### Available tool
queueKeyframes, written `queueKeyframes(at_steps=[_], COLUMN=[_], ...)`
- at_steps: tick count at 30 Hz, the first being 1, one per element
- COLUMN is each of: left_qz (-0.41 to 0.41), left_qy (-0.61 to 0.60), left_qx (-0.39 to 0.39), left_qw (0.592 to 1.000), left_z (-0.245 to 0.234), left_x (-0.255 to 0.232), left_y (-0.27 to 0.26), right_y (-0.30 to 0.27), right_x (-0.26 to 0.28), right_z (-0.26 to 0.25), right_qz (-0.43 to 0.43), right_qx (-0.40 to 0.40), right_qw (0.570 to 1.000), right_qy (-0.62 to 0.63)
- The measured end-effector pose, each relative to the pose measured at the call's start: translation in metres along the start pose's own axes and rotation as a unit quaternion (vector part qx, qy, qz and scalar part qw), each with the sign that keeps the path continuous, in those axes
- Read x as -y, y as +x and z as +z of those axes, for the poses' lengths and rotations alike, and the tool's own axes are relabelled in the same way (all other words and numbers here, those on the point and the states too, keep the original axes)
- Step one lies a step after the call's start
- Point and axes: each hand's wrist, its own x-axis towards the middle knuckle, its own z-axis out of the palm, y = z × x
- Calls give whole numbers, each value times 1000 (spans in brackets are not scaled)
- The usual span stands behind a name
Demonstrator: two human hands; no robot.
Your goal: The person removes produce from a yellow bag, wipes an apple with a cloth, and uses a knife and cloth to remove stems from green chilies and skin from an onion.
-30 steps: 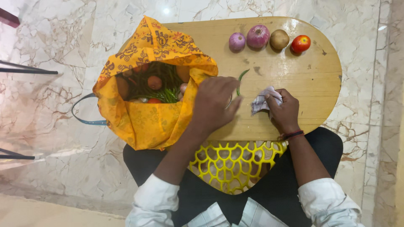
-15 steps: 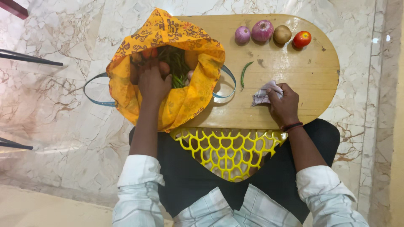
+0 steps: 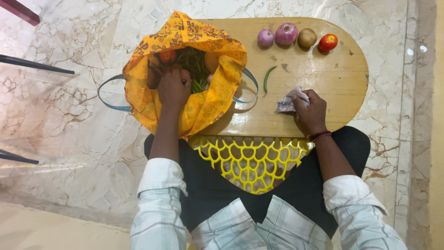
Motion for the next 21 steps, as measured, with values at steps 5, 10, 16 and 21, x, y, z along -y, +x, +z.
queueKeyframes(at_steps=[5,10,16,21], left_qz=[5,55,12,8], left_qy=[-10,-38,-54,-33], left_qx=[16,-41,-22,-98], left_qw=[1000,997,998,995], left_z=[-1,-8,-17,4], left_x=[0,-1,-6,6], left_y=[-2,-8,-15,-13], right_y=[0,0,2,0], right_x=[-7,-15,-21,-14], right_z=[-1,2,3,2], right_qz=[27,25,61,37], right_qx=[10,12,21,18], right_qw=[1000,1000,998,999], right_qy=[4,-13,6,23])
